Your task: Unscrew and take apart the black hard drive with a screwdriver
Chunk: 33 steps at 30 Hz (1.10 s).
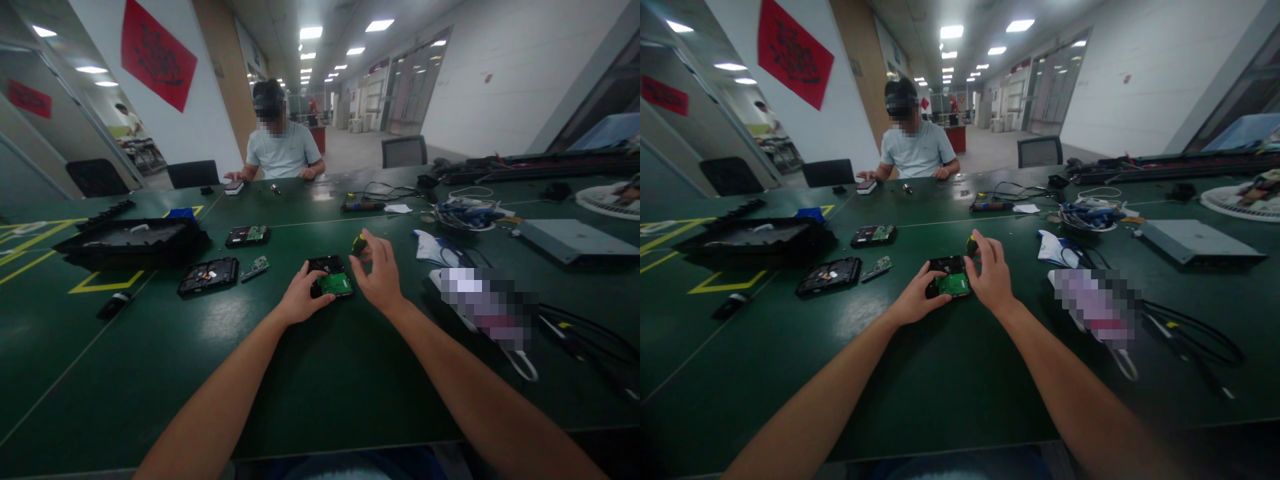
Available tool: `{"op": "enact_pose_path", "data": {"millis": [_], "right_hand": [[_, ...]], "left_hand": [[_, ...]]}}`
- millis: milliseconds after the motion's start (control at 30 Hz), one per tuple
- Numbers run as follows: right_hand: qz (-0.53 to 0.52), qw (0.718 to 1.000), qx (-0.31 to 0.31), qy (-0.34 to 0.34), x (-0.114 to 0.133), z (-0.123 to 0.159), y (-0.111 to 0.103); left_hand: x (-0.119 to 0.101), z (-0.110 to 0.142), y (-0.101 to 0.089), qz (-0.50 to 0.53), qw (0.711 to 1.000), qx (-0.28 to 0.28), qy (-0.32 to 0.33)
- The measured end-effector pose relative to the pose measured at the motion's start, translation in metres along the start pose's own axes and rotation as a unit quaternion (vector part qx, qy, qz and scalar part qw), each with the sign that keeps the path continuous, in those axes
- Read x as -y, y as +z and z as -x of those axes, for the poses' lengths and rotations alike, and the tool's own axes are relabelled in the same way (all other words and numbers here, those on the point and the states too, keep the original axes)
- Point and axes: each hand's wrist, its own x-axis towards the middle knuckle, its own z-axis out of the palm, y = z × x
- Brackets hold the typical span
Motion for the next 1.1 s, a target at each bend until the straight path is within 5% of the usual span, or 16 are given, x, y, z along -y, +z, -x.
{"op": "enact_pose_path", "data": {"millis": [1100], "right_hand": [[0.000,1.000,-0.006,-0.017,0.0006,-0.0010,-0.0002]], "left_hand": [[0.0019,-0.0010,0.0011,0.005,1.000,-0.004,0.002]]}}
